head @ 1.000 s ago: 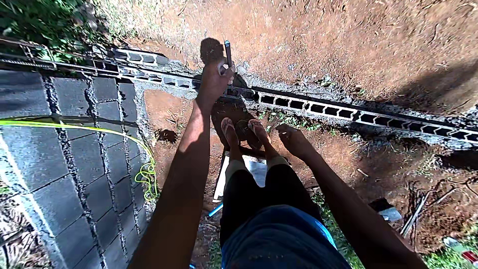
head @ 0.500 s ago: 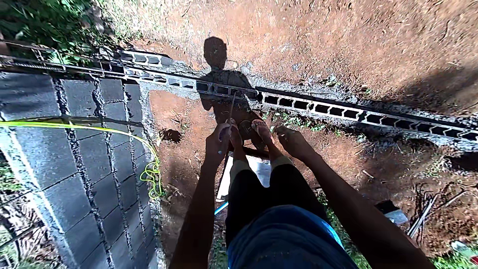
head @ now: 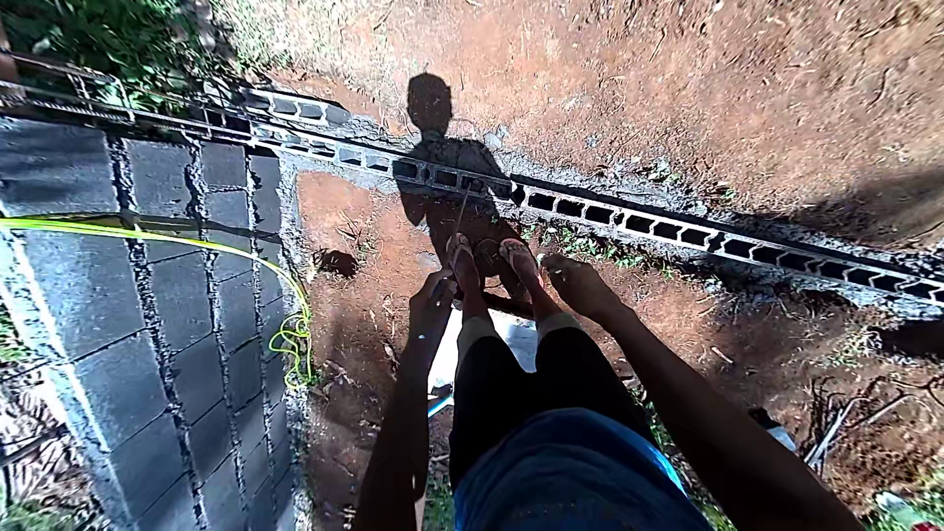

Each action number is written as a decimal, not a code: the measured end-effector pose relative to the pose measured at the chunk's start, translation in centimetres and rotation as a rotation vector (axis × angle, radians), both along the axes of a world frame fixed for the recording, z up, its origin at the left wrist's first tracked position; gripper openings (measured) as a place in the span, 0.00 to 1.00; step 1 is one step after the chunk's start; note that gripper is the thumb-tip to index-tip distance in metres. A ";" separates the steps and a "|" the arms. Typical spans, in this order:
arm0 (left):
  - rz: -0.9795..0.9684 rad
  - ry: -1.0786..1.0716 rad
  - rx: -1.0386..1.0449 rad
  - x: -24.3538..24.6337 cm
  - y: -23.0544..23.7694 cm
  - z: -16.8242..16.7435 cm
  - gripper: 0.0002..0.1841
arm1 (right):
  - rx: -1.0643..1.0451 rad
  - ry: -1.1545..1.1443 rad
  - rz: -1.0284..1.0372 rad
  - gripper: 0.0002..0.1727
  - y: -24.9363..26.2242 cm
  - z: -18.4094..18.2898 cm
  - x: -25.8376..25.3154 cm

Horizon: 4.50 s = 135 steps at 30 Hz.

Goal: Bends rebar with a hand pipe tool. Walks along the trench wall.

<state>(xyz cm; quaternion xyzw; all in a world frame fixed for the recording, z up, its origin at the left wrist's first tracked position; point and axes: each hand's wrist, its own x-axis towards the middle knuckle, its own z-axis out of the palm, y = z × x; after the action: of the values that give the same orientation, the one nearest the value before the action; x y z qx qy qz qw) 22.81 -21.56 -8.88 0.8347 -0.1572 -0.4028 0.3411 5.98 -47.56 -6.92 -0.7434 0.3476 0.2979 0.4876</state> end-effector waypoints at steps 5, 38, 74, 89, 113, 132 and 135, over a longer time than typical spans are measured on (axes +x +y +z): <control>-0.084 0.088 -0.072 -0.6 1.8 -0.7 0.19 | 0.007 0.003 0.015 0.19 0.4 -0.2 -0.2; 0.268 0.503 -0.077 1.8 9.0 -1.3 0.29 | 0.008 0.071 0.046 0.18 0.7 -1.4 -1.1; 0.317 0.535 0.224 3.5 9.7 1.3 0.20 | 0.051 0.209 -1.260 0.22 8.2 7.7 -26.3; 0.279 0.589 0.325 8.9 11.1 -1.3 0.21 | -0.078 0.305 -1.422 0.19 19.8 16.1 -25.3; 0.142 0.503 0.417 -11.5 0.4 2.7 0.19 | 0.101 0.269 -1.661 0.19 20.7 8.1 -44.1; -0.189 0.349 0.430 -29.2 -15.3 10.7 0.20 | 0.085 0.101 -1.763 0.19 3.7 9.1 -64.5; -0.182 0.394 0.418 -29.7 -15.6 10.1 0.20 | 0.110 0.112 -1.755 0.20 4.3 9.2 -63.4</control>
<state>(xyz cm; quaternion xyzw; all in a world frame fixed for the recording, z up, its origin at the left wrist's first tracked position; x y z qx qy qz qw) -6.92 -37.18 1.27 0.7751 -0.0760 -0.6095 0.1483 -57.45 -43.21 2.32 -0.1682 0.8020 -0.1317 0.5579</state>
